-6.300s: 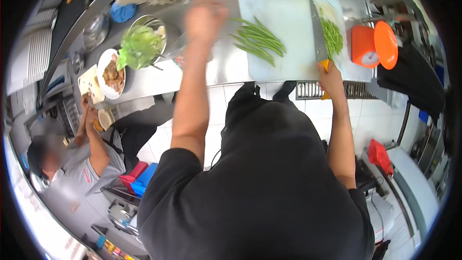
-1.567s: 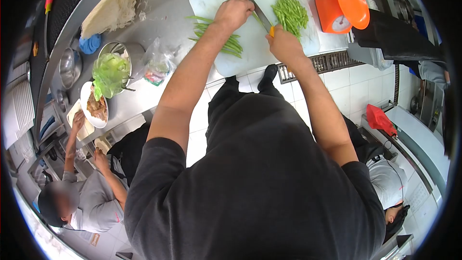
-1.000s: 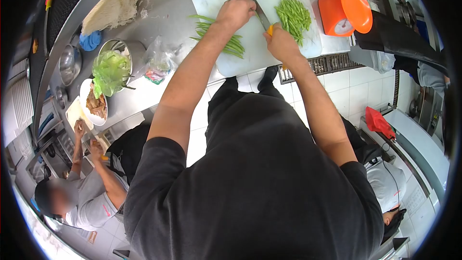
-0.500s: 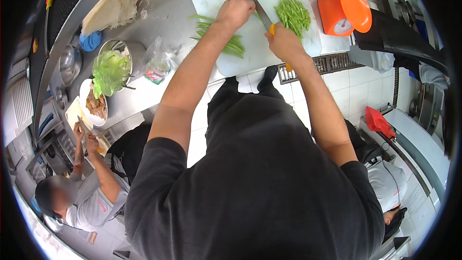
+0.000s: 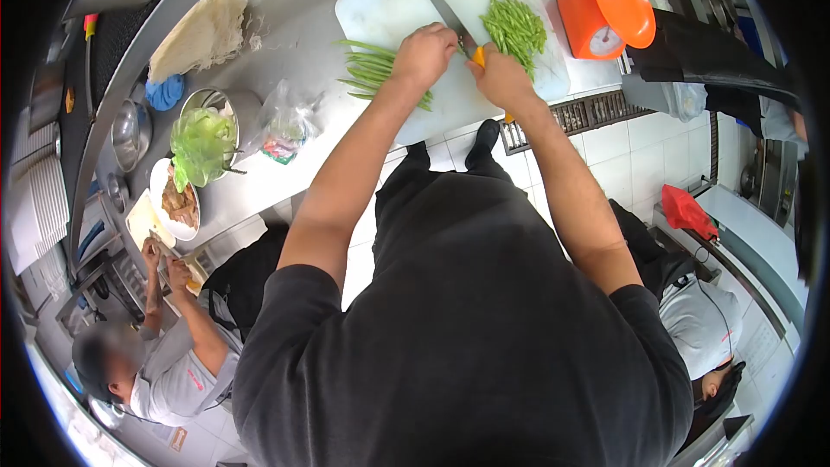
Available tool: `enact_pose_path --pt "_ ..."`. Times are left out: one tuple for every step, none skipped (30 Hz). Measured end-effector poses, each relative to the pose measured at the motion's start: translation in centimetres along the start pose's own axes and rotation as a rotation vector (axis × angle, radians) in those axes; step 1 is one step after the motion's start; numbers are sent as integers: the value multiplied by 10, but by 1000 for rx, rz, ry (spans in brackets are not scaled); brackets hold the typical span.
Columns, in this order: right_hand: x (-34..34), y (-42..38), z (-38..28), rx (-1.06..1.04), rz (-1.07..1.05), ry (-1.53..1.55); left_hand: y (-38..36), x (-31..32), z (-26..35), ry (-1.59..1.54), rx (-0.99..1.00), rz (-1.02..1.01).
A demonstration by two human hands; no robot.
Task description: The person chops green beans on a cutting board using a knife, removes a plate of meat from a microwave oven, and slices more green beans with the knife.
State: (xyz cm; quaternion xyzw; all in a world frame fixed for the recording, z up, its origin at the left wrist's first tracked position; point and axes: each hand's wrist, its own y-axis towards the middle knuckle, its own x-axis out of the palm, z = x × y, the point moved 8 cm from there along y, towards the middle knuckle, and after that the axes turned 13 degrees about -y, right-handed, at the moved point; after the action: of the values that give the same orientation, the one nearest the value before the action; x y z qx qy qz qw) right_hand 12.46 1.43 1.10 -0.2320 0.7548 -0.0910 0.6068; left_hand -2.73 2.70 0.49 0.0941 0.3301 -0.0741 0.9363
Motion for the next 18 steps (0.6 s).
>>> enact_pose_path --pt "-1 -1 0 -2 13 -18 0 -6 -1 -18 -16 44" --pt "-1 -2 0 0 17 -26 0 -12 -3 -35 -34 87" --pt "-2 -3 0 1 19 -34 -2 -17 -5 -53 -55 131" --pt "-2 -5 -1 1 19 -43 0 -19 -5 -40 -35 123" --pt "-2 -6 -1 5 14 -51 4 -22 -5 -25 -17 118" --pt "-6 -8 -3 6 8 -60 8 -23 -6 -11 0 114" --pt "-10 -11 -6 7 4 -70 11 -21 -7 10 16 95" --pt "-13 -13 -8 6 -2 -76 13 -20 -7 30 31 75" --pt "-15 -16 -10 5 -7 -82 15 -18 -6 49 47 55" --pt "-16 -18 -11 6 -12 -88 16 -17 -8 53 27 32" --pt "-15 -21 -11 12 -22 -94 17 -14 -9 57 6 8" --pt "-14 -23 -11 18 -32 -100 18 -12 -10 61 -14 -17" --pt "-13 -25 -11 24 -43 -106 19 -13 -9 59 -5 -17" --pt "-14 -29 -11 24 -40 -98 19 -13 -9 57 2 -19" --pt "-14 -33 -10 23 -37 -90 18 -12 -9 56 8 -20" --pt "-14 -34 -9 20 -34 -83 17 -12 -9 45 14 -14" --pt "-13 -33 -7 23 -34 -82 17 -12 -9 34 21 -7" --pt "-9 -33 -5 27 -33 -81 18 -12 -9 23 27 0"
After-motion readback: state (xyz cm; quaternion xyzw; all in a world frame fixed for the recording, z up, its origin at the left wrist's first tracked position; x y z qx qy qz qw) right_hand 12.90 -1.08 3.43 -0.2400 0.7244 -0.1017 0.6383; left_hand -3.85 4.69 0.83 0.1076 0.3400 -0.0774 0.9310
